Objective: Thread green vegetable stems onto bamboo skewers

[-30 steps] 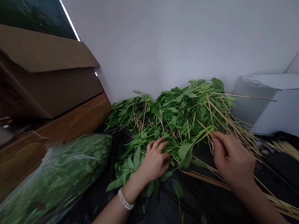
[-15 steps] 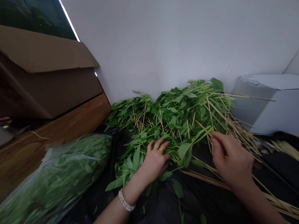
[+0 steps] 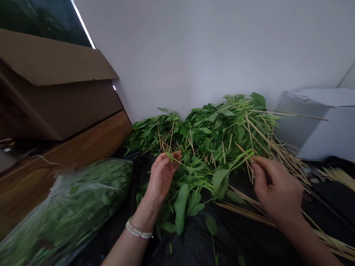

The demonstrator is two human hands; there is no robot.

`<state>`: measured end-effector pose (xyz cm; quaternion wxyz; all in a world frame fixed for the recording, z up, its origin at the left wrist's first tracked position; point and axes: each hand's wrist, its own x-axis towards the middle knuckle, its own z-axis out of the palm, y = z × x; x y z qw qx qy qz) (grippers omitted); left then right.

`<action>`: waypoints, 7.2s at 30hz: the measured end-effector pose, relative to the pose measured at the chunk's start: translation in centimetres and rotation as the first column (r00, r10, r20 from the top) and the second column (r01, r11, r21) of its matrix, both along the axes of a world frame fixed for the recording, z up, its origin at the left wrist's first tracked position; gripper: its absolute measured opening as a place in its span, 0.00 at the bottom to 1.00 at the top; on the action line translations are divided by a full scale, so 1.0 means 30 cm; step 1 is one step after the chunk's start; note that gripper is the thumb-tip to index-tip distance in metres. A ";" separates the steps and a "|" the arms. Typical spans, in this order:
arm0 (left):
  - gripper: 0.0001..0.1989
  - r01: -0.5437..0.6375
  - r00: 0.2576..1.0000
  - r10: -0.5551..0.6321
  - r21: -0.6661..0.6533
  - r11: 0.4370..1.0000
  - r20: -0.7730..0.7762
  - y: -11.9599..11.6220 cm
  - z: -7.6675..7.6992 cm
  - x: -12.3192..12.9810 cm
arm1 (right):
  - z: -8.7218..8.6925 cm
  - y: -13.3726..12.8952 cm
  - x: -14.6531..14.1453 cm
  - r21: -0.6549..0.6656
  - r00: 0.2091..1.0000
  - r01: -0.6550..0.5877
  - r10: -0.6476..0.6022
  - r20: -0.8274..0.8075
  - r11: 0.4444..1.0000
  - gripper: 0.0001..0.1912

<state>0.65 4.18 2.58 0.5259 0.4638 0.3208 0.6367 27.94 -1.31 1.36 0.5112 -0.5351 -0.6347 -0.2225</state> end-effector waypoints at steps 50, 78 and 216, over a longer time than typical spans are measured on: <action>0.12 0.248 0.968 -0.227 -0.254 0.935 0.108 -0.041 -0.087 0.096 | -0.093 -0.062 -0.162 -0.210 0.922 -0.319 0.354 0.157 0.924 0.14; 0.12 0.216 0.976 -0.219 -0.276 0.937 0.021 -0.050 -0.076 0.098 | -0.099 -0.071 -0.176 -0.180 0.926 -0.277 0.312 0.214 0.944 0.17; 0.09 0.118 0.975 -0.095 0.107 0.987 -0.199 0.043 0.190 0.062 | -0.013 0.015 0.004 -0.123 0.987 -0.050 0.031 -0.155 0.991 0.10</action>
